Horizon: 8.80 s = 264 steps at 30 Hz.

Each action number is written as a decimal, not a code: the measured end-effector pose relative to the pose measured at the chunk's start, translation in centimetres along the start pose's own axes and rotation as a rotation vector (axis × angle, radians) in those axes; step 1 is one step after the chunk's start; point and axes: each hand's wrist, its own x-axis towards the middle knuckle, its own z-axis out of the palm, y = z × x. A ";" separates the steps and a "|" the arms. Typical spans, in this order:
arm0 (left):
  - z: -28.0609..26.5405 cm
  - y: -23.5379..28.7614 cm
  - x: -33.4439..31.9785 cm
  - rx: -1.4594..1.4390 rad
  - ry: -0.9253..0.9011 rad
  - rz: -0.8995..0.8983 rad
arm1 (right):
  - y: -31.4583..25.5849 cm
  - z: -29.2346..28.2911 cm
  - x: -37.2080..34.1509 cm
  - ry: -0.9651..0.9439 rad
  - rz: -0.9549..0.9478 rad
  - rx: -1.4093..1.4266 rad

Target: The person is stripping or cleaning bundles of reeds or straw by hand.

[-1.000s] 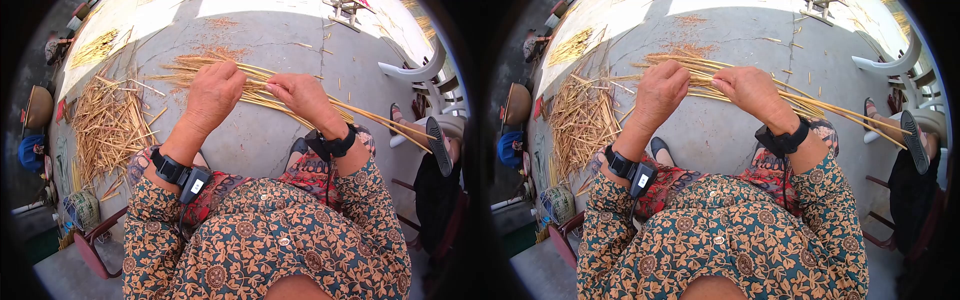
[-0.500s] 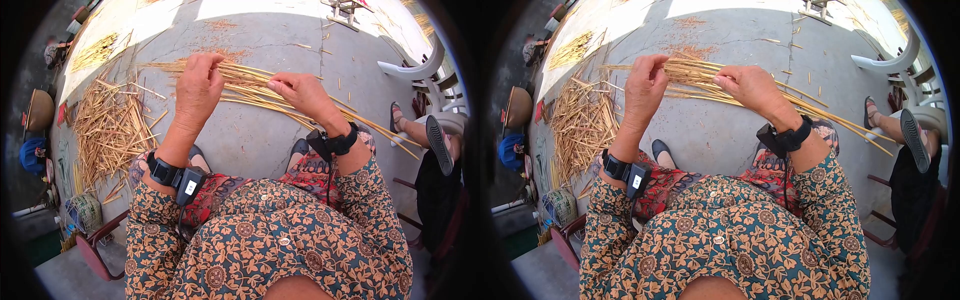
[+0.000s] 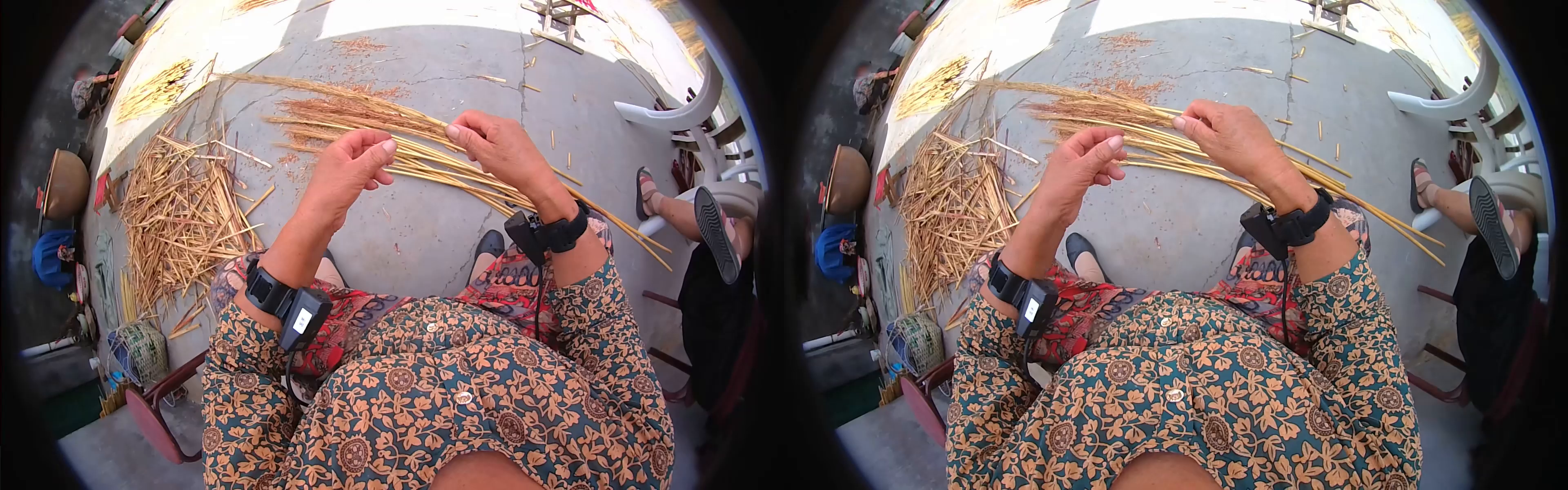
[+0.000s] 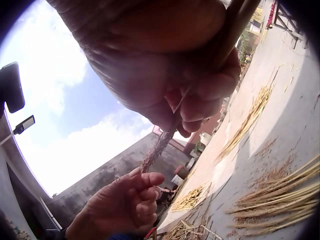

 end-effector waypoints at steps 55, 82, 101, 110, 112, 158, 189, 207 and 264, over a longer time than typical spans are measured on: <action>2.6 -0.8 1.5 -0.128 0.063 0.082 | -1.3 1.3 0.1 0.084 -0.139 -0.041; 2.5 -1.2 2.1 -0.163 -0.001 0.033 | -1.2 1.6 -0.1 0.152 -0.239 -0.186; 0.5 -0.9 2.1 -0.067 0.016 -0.005 | -0.7 0.1 -0.1 0.010 -0.047 0.054; 1.0 -0.6 1.7 -0.450 0.026 0.159 | -0.6 -0.9 0.2 -0.226 0.090 0.252; 0.5 -0.7 1.8 -0.527 -0.011 0.163 | -0.6 -0.9 -0.1 -0.245 0.096 0.265; 1.7 -0.1 1.5 1.158 0.341 1.039 | -0.1 2.0 0.0 0.194 -0.368 -0.274; 0.9 0.2 2.0 0.926 0.363 0.783 | -0.6 1.7 -0.3 0.141 -0.269 -0.170; 1.3 -0.5 1.3 -0.140 0.012 0.036 | -0.1 0.1 -0.1 0.045 -0.083 -0.108; -0.7 1.8 0.8 0.441 0.272 0.308 | 0.4 0.6 -0.3 0.338 -0.286 -0.378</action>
